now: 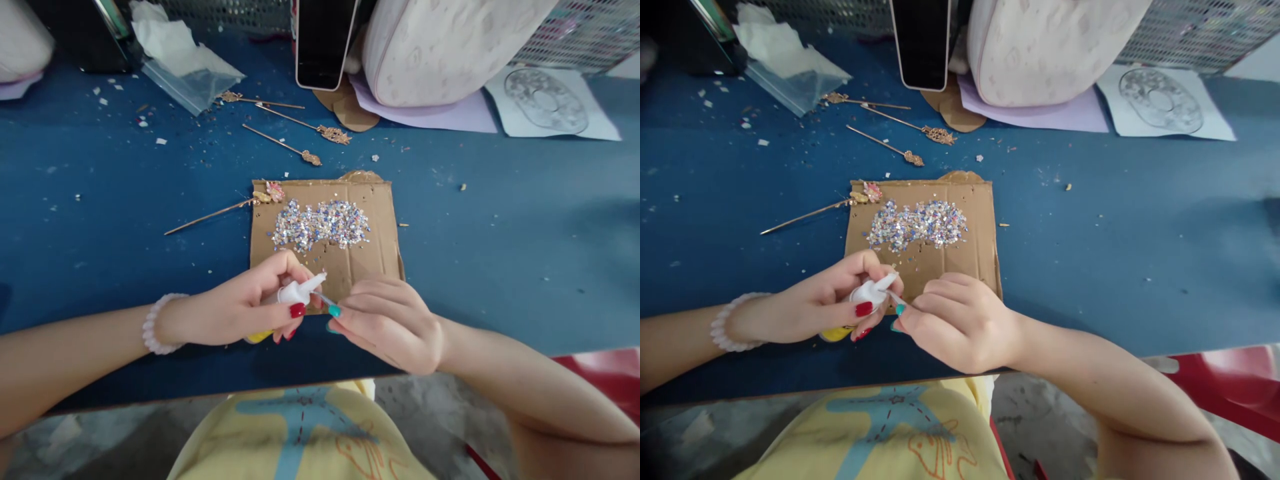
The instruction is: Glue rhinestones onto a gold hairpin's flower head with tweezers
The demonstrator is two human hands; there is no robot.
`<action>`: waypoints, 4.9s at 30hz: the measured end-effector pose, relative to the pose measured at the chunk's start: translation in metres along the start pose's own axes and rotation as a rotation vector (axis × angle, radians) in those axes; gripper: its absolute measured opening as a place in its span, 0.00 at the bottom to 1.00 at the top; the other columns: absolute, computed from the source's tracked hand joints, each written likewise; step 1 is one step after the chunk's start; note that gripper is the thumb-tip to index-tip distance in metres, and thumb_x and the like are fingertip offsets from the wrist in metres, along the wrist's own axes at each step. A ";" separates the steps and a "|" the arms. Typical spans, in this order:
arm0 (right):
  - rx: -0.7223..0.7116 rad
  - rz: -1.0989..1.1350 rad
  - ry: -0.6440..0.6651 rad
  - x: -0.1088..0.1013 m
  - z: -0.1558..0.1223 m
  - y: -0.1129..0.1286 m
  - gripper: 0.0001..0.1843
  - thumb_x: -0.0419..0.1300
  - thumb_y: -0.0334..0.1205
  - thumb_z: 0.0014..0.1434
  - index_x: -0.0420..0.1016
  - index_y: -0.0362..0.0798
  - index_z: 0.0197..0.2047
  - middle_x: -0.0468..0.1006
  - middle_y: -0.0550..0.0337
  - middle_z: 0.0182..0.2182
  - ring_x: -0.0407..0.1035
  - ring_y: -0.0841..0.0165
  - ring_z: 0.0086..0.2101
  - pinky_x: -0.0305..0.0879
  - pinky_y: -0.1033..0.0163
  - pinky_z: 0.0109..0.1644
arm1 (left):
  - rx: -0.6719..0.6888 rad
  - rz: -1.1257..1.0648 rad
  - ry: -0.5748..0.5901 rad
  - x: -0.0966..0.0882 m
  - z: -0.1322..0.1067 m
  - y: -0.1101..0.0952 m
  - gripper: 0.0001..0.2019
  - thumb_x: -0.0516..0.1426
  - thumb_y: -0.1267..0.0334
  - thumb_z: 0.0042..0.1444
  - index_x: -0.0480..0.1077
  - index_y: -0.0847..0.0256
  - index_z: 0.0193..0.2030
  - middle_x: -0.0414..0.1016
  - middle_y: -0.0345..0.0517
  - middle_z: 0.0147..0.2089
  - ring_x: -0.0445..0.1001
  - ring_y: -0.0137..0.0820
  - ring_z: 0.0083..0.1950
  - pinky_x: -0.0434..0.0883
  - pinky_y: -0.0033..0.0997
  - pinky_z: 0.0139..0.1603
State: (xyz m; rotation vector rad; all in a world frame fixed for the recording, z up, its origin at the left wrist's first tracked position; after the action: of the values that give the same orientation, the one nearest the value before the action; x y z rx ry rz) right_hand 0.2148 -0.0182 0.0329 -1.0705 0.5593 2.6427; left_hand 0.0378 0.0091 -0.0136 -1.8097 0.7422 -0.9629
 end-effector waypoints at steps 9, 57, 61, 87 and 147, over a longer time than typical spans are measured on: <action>0.002 -0.007 -0.028 -0.007 -0.001 -0.003 0.02 0.59 0.30 0.63 0.70 0.42 0.36 0.77 0.57 0.22 0.70 0.69 0.25 0.71 0.63 0.29 | 0.044 -0.065 0.013 -0.001 0.001 -0.004 0.10 0.51 0.56 0.68 0.62 0.58 0.50 0.70 0.41 0.37 0.70 0.25 0.35 0.72 0.26 0.36; 0.014 0.078 -0.062 -0.008 -0.005 -0.010 0.03 0.60 0.29 0.61 0.69 0.41 0.39 0.76 0.55 0.25 0.71 0.69 0.27 0.71 0.63 0.32 | 0.024 -0.032 -0.089 -0.004 0.004 0.002 0.14 0.48 0.53 0.69 0.64 0.59 0.51 0.74 0.42 0.33 0.74 0.26 0.31 0.72 0.23 0.32; 0.066 0.134 -0.102 -0.010 -0.005 -0.009 0.06 0.63 0.30 0.59 0.71 0.42 0.40 0.78 0.56 0.27 0.73 0.71 0.28 0.73 0.64 0.34 | 0.053 0.022 -0.107 -0.003 0.005 0.002 0.14 0.49 0.53 0.68 0.64 0.60 0.51 0.74 0.42 0.33 0.74 0.26 0.30 0.72 0.24 0.30; 0.228 0.280 -0.240 -0.005 -0.012 -0.040 0.06 0.67 0.37 0.56 0.78 0.49 0.38 0.81 0.57 0.39 0.76 0.69 0.41 0.73 0.60 0.47 | 0.063 0.208 -0.115 -0.002 0.009 -0.006 0.13 0.50 0.55 0.67 0.65 0.62 0.48 0.73 0.43 0.32 0.73 0.27 0.30 0.71 0.25 0.30; 0.715 1.122 -0.213 0.017 -0.018 -0.039 0.08 0.67 0.43 0.57 0.77 0.49 0.36 0.81 0.62 0.28 0.74 0.74 0.24 0.73 0.67 0.29 | 0.342 0.660 0.047 0.010 0.003 -0.009 0.10 0.52 0.62 0.66 0.69 0.60 0.51 0.70 0.49 0.47 0.73 0.26 0.40 0.74 0.27 0.45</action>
State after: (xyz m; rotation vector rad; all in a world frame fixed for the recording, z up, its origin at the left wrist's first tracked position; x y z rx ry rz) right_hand 0.2276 0.0106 -0.0011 -0.2193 2.3360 2.7573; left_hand 0.0464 0.0061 -0.0036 -1.1300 1.0441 -0.6368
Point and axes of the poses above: each hand's wrist, its own z-axis towards the middle knuckle, its own x-axis out of the palm, y = z × x, the point moved 4 cm from there along z, towards the middle knuckle
